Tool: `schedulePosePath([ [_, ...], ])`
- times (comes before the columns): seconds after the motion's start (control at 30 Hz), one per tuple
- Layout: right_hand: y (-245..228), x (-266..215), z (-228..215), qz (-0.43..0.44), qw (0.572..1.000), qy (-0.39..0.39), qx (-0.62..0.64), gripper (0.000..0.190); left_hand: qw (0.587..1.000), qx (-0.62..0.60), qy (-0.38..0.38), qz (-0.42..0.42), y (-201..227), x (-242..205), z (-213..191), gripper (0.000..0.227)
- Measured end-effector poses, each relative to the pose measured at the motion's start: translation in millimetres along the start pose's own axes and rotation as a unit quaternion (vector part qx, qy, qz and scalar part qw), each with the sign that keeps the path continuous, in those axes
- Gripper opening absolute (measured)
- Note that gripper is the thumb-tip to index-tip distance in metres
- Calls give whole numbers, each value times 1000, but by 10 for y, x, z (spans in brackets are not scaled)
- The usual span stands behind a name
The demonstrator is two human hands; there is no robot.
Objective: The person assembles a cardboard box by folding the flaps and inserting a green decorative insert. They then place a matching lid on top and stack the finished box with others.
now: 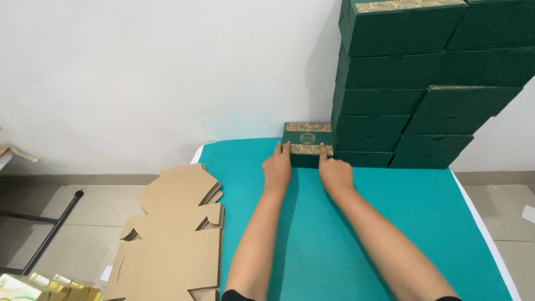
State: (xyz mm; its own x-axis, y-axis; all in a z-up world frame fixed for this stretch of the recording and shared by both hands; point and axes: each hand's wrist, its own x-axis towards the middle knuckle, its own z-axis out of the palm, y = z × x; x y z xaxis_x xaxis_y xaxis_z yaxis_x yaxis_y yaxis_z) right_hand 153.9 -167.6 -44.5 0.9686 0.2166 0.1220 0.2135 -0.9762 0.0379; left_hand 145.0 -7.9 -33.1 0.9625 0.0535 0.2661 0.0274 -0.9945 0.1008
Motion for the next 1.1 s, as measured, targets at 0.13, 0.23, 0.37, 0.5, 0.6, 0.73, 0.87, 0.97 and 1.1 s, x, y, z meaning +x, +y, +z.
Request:
schedulePosePath([
  [0.13,-52,-1,-113,6,1000,-2,25,63,1000,-4,2,2,-43,87,183,46],
  [0.23,-44,-48,-176,11,1000,-10,15,66,1000,-5,5,10,-44,-39,9,48],
  [0.37,-57,-294,-287,-19,999,-26,0,70,994,62,-81,40,-258,-264,-94,67],
  [0.5,-364,-833,-222,-142,988,55,31,44,981,13,-173,85,-727,-1123,-863,61],
  [0.6,-758,-1108,-4,-326,942,33,78,30,985,52,-152,56,-1394,-1820,-1201,58],
  [0.73,-1585,-1746,-358,-432,891,15,137,34,974,94,-187,-90,-2355,-2624,-1294,59],
  [0.87,-2177,-2161,-631,-518,843,-22,140,53,942,127,-260,-171,-2741,-3142,-1523,81],
  [0.97,-2453,-2309,-607,-541,836,-67,69,64,929,110,-301,-184,-2698,-3323,-1693,86],
  [1.1,-2623,-2274,-454,-539,832,-125,44,55,931,84,-308,-179,-2752,-3414,-1620,80],
])
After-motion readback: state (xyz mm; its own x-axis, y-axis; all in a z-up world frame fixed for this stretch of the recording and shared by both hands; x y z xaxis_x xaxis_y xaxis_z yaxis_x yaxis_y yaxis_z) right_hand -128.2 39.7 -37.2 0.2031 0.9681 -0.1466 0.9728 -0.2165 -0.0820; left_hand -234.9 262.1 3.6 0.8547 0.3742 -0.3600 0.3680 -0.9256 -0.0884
